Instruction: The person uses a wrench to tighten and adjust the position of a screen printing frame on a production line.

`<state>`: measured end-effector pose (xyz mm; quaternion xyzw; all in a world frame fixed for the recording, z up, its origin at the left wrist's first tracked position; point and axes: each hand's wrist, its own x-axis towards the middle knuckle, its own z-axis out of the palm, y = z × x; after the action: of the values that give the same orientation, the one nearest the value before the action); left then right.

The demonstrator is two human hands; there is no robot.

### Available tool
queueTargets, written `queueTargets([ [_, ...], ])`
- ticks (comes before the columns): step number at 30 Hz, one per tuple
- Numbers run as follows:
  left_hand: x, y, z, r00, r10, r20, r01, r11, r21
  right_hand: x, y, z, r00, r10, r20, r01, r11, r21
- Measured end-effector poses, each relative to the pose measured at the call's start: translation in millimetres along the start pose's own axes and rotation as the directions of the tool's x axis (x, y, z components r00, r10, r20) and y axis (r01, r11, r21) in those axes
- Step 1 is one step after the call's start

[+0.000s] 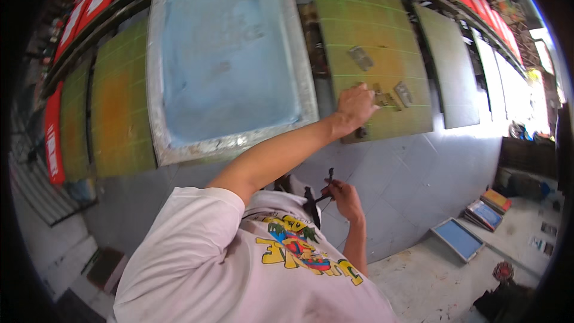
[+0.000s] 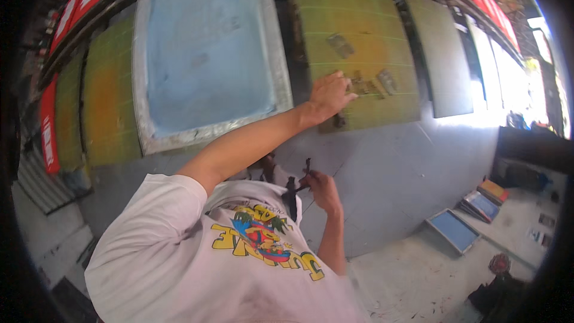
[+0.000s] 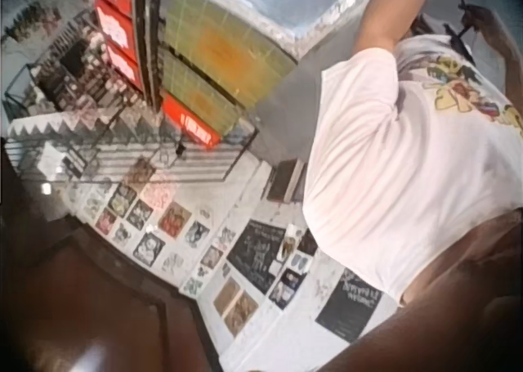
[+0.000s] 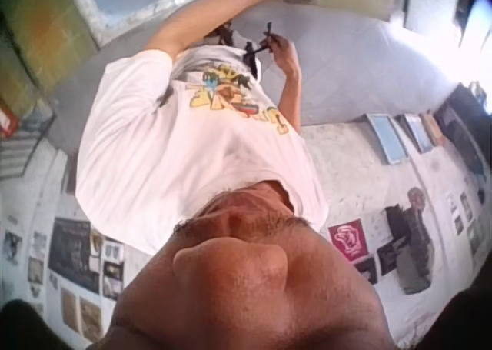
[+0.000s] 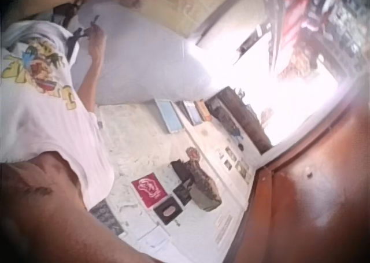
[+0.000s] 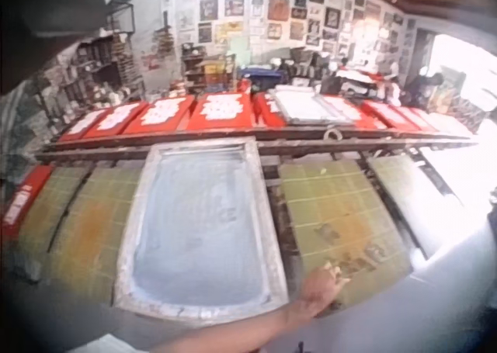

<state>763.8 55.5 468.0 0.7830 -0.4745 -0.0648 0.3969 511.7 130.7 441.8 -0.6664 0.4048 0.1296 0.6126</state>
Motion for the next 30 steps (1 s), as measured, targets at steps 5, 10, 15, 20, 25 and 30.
queueTargets([
  [5,-120.9,-14.5,-128.7,0.983,-0.172,0.067,0.184,0.925,-0.331,29.5,-15.6,55.8,0.974,-0.190,0.119,0.216,0.941,-0.259],
  [10,-289.5,-50.0,-250.2,0.835,-0.548,-0.046,0.515,0.809,-0.284,32.6,-75.3,171.2,0.868,-0.367,0.333,0.476,0.807,-0.351],
  [15,-435.0,-135.6,-295.2,0.552,-0.814,-0.179,0.708,0.571,-0.415,28.5,-82.7,308.9,0.807,-0.413,0.422,0.508,0.850,-0.141],
  [20,-465.6,-175.2,-334.9,0.507,-0.858,0.078,0.762,0.404,-0.507,19.3,-99.8,384.0,0.818,-0.322,0.477,0.330,0.941,0.069],
  [25,-467.2,-198.1,-343.9,0.606,-0.772,0.193,0.675,0.370,-0.639,8.0,-105.7,412.8,0.858,-0.267,0.438,0.276,0.960,0.045],
  [30,-455.9,-199.8,-362.3,0.613,-0.738,0.283,0.705,0.348,-0.618,4.3,-100.9,430.9,0.873,-0.270,0.406,0.162,0.946,0.279],
])
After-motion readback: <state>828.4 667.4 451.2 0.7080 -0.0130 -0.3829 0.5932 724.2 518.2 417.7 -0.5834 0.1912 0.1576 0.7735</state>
